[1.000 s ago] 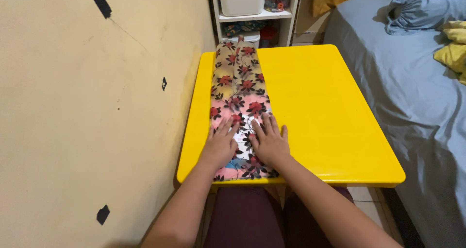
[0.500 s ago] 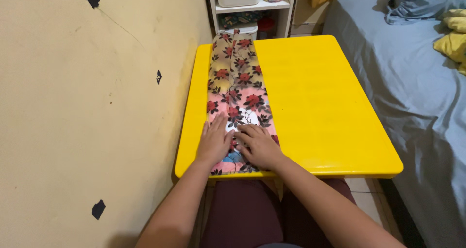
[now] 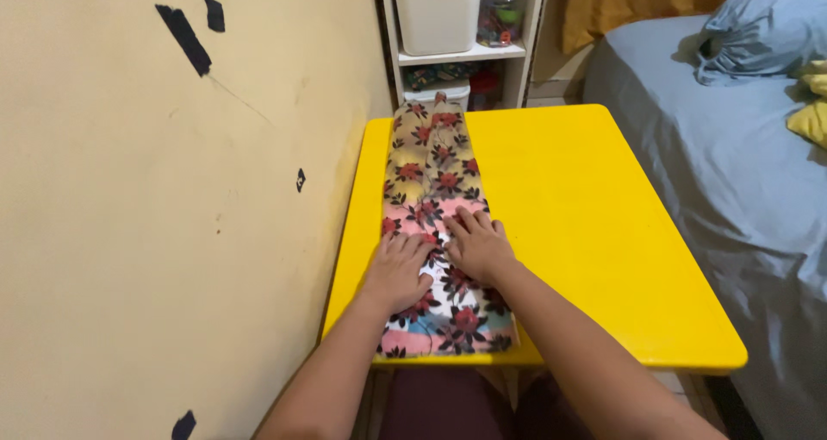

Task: The person wraps a book with floral-patterned paper on a yellow table. They fold the paper over the book, smooth the edges, and adjust the folds to create a neat package.

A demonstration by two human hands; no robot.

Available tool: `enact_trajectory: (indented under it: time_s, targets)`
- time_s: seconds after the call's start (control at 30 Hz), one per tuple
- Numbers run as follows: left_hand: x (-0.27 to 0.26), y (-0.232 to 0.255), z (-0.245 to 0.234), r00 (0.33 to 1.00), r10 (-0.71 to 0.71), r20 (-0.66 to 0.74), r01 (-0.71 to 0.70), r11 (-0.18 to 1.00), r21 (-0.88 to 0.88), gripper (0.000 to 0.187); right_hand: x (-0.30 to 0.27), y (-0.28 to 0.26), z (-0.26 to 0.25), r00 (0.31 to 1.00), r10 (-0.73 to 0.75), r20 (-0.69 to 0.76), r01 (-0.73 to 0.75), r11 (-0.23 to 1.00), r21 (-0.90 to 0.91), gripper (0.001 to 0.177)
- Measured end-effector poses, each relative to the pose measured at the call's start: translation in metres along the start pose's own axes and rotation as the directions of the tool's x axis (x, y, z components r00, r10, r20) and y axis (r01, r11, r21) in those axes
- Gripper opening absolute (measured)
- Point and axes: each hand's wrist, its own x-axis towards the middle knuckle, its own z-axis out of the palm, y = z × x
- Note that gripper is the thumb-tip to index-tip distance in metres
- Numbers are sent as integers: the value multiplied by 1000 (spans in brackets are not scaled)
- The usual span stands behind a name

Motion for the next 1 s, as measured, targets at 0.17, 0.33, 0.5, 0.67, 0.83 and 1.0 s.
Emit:
enact_trajectory:
  time_s: [0.17, 0.33, 0.5, 0.67, 0.83, 1.0]
  targets:
    - [39, -25, 19, 991, 102, 85, -88, 985, -148, 35, 23, 5, -5, 998, 33, -45, -33, 999, 6, 35]
    - [77, -40, 45, 994, -95, -61, 75, 960, -268, 30, 39, 13, 7, 986, 102, -129, -91, 992, 88, 19]
    - [84, -49, 61, 875, -466, -133, 444, 881, -165, 21, 46, 12, 21, 945, 228, -233, -196, 969, 150, 19]
    - [83, -59, 68, 705, -691, -162, 647, 719, -252, 22, 52, 15, 26, 876, 378, -301, -318, 920, 230, 29]
    - [101, -77, 61, 514, -853, 91, 834, 472, -288, 85, 61, 12, 32, 779, 515, -358, -470, 857, 211, 35]
    - [113, -83, 49, 434, -854, 287, 899, 389, -201, 94, 67, 12, 32, 758, 573, -312, -556, 817, 152, 39]
